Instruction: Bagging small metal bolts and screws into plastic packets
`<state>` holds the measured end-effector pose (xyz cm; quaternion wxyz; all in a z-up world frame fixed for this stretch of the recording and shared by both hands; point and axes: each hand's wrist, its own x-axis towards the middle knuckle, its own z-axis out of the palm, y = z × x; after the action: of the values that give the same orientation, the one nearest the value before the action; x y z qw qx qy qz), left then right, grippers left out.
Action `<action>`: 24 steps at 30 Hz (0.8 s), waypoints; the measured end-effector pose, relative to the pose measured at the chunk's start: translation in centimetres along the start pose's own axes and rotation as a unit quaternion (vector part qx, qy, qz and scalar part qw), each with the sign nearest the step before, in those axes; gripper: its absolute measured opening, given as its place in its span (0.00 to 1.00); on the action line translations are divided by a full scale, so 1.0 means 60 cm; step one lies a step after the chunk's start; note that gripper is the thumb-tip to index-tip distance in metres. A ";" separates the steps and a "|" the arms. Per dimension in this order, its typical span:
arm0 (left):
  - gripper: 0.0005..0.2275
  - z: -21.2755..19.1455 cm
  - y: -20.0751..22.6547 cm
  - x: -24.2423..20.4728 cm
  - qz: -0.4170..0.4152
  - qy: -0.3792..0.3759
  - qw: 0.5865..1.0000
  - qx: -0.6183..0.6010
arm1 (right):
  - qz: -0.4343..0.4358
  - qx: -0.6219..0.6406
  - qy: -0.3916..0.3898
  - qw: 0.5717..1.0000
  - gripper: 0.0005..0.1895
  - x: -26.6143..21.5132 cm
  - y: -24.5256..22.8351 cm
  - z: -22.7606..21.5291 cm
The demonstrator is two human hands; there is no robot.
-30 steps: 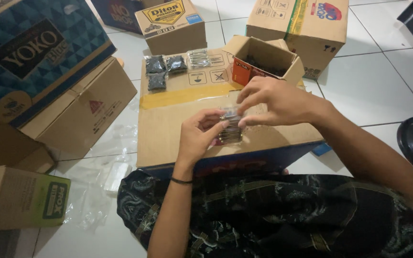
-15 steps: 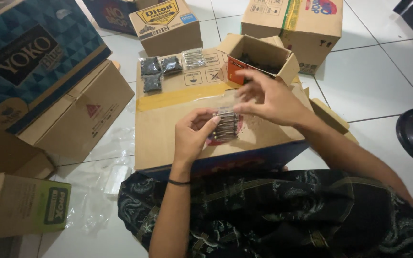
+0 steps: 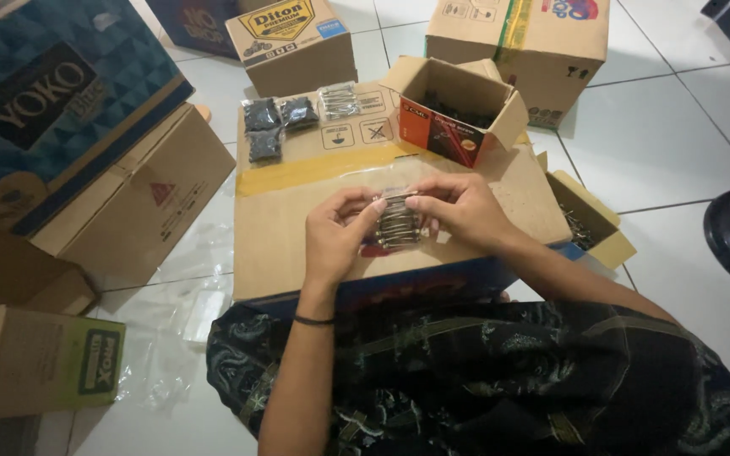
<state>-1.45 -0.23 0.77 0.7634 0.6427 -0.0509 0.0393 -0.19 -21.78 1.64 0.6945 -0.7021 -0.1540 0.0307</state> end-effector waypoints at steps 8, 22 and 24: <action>0.12 -0.003 -0.003 0.000 0.012 -0.001 1.000 0.006 | -0.013 0.040 0.037 0.998 0.13 -0.005 -0.029 0.012; 0.08 0.010 0.012 -0.022 0.066 -0.009 0.998 -0.017 | -0.062 0.045 0.032 0.997 0.10 -0.005 0.027 -0.010; 0.06 0.012 0.020 -0.029 0.079 -0.021 0.996 -0.025 | -0.078 0.051 0.015 0.996 0.08 -0.003 0.041 -0.019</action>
<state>-3.35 -0.75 1.82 0.7724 0.6182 -0.1186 0.0849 0.33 -22.90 -0.78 0.7319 -0.6520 -0.1961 -0.0258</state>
